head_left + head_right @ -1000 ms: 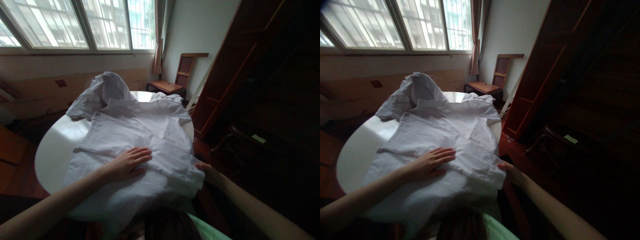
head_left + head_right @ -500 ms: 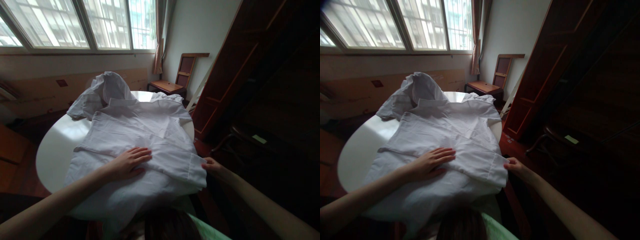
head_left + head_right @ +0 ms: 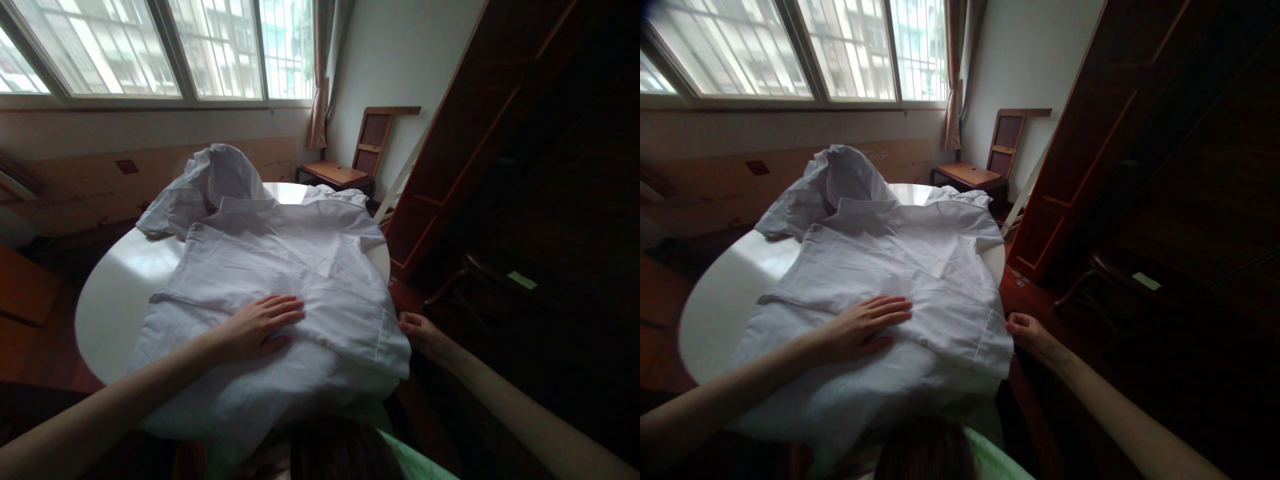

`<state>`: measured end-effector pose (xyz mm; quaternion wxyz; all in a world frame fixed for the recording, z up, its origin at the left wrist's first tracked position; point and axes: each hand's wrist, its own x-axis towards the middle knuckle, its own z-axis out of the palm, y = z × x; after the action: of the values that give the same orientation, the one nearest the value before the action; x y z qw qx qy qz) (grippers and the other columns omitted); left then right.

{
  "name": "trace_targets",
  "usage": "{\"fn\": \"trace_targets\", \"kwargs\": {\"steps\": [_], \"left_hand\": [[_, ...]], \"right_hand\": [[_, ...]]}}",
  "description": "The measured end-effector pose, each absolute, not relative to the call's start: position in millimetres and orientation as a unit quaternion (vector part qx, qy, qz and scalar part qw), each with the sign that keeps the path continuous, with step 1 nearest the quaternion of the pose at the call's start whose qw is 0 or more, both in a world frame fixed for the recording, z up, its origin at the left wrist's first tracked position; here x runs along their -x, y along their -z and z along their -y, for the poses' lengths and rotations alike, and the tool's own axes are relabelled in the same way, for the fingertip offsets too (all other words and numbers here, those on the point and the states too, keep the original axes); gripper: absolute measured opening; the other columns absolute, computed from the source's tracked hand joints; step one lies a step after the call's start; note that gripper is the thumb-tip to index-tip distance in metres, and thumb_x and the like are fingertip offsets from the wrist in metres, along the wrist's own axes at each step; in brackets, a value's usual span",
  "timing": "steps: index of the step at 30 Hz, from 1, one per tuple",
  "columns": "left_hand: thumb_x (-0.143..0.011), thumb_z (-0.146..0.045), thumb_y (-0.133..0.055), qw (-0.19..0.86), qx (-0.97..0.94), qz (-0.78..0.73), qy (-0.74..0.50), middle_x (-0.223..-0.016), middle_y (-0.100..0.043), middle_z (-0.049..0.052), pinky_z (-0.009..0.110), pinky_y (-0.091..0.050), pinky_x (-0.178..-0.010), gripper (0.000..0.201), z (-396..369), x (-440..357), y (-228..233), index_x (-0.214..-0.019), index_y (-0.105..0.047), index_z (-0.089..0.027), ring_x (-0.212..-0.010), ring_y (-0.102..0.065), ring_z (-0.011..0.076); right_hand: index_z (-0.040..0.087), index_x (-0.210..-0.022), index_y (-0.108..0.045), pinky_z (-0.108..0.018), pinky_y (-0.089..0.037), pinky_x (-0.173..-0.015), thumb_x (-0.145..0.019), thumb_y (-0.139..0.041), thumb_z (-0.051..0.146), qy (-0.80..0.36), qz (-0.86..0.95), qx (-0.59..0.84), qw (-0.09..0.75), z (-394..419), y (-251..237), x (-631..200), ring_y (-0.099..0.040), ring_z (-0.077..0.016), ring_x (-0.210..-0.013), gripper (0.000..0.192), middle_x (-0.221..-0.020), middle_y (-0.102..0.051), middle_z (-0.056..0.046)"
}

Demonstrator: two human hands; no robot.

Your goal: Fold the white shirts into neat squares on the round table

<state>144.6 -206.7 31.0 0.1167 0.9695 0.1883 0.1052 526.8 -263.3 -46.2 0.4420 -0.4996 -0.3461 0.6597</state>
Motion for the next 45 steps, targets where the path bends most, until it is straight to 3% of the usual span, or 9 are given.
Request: {"fn": "trace_targets", "kwargs": {"steps": [4,7,13,20,27,35,40,45], "left_hand": [[-0.087,-0.046,-0.045,0.128,-0.97,-0.197,-0.069,-0.145,-0.036,0.007,0.044,-0.029,-0.109,0.057,206.7,-140.8,-36.6,-0.139,-0.033,-0.027,-0.133,-0.033,0.0247],[-0.086,-0.05,-0.045,0.099,-0.965,-0.236,-0.056,-0.146,-0.033,0.008,0.045,-0.026,-0.11,0.061,201.5,-127.0,-39.7,-0.14,-0.031,-0.025,-0.135,-0.029,0.0254],[-0.085,-0.052,-0.045,0.009,-0.915,-0.39,-0.103,-0.142,-0.04,0.011,0.044,-0.034,-0.105,0.061,179.6,-42.5,-36.5,-0.138,-0.035,-0.022,-0.132,-0.035,0.0259],[-0.091,-0.042,-0.029,-0.042,-0.821,-0.553,-0.138,-0.13,-0.053,0.011,0.039,-0.047,-0.092,0.045,185.1,48.3,-23.9,-0.126,-0.048,-0.019,-0.111,-0.056,0.0271],[-0.088,-0.044,-0.03,-0.108,-0.761,-0.61,-0.193,-0.097,-0.067,0.01,0.031,-0.05,-0.062,0.041,191.9,52.5,-15.4,-0.094,-0.06,-0.018,-0.074,-0.066,0.0226],[-0.078,-0.043,-0.04,-0.068,-0.693,-0.677,-0.24,-0.075,-0.067,0.005,0.028,-0.047,-0.059,0.029,189.7,47.4,-21.3,-0.081,-0.059,-0.021,-0.066,-0.066,0.0211],[-0.073,-0.047,-0.043,-0.026,-0.625,-0.734,-0.264,-0.072,-0.065,0.001,0.027,-0.046,-0.059,0.026,188.4,47.3,-24.4,-0.077,-0.056,-0.025,-0.07,-0.066,0.0222],[-0.068,-0.048,-0.044,0.012,-0.642,-0.731,-0.232,-0.072,-0.063,0.0,0.027,-0.046,-0.057,0.028,181.5,57.9,-19.7,-0.08,-0.057,-0.026,-0.062,-0.063,0.02]], "right_hand": [[0.018,-0.069,-0.058,-0.025,-0.046,-0.057,-0.041,-0.087,0.03,-0.654,0.317,0.509,0.461,262.8,44.7,-523.4,-0.057,-0.0128,-0.06,0.042,-0.069,-0.061,0.0],[0.02,-0.086,-0.064,-0.032,-0.05,-0.068,-0.041,-0.088,0.032,-0.653,0.308,0.53,0.445,262.8,46.2,-524.6,-0.063,-0.0201,-0.074,0.052,-0.086,-0.067,-0.005],[0.021,-0.063,-0.057,-0.028,-0.046,-0.052,-0.046,-0.085,0.039,-0.599,0.372,0.544,0.455,260.9,65.6,-536.1,-0.056,-0.0143,-0.054,0.038,-0.061,-0.06,0.001],[0.024,-0.079,-0.063,-0.029,-0.049,-0.061,-0.043,-0.086,0.04,-0.615,0.341,0.548,0.453,261.2,68.2,-538.7,-0.061,-0.0164,-0.064,0.045,-0.073,-0.066,0.0],[0.016,-0.062,-0.059,-0.02,-0.041,-0.052,-0.051,-0.083,0.041,-0.666,0.383,0.494,0.408,260.7,52.9,-537.6,-0.054,-0.0088,-0.055,0.036,-0.059,-0.059,0.002],[0.015,-0.055,-0.054,-0.02,-0.036,-0.05,-0.049,-0.083,0.043,-0.689,0.386,0.477,0.384,263.3,57.6,-537.1,-0.05,-0.0076,-0.051,0.04,-0.053,-0.055,0.002],[0.015,-0.05,-0.049,-0.021,-0.034,-0.047,-0.043,-0.084,0.044,-0.671,0.412,0.483,0.384,261.7,54.6,-537.5,-0.047,-0.0071,-0.048,0.046,-0.049,-0.051,0.003],[0.015,-0.054,-0.049,-0.02,-0.035,-0.049,-0.047,-0.084,0.039,-0.671,0.395,0.496,0.384,264.1,52.0,-534.7,-0.047,-0.007,-0.051,0.042,-0.054,-0.052,0.003]]}}
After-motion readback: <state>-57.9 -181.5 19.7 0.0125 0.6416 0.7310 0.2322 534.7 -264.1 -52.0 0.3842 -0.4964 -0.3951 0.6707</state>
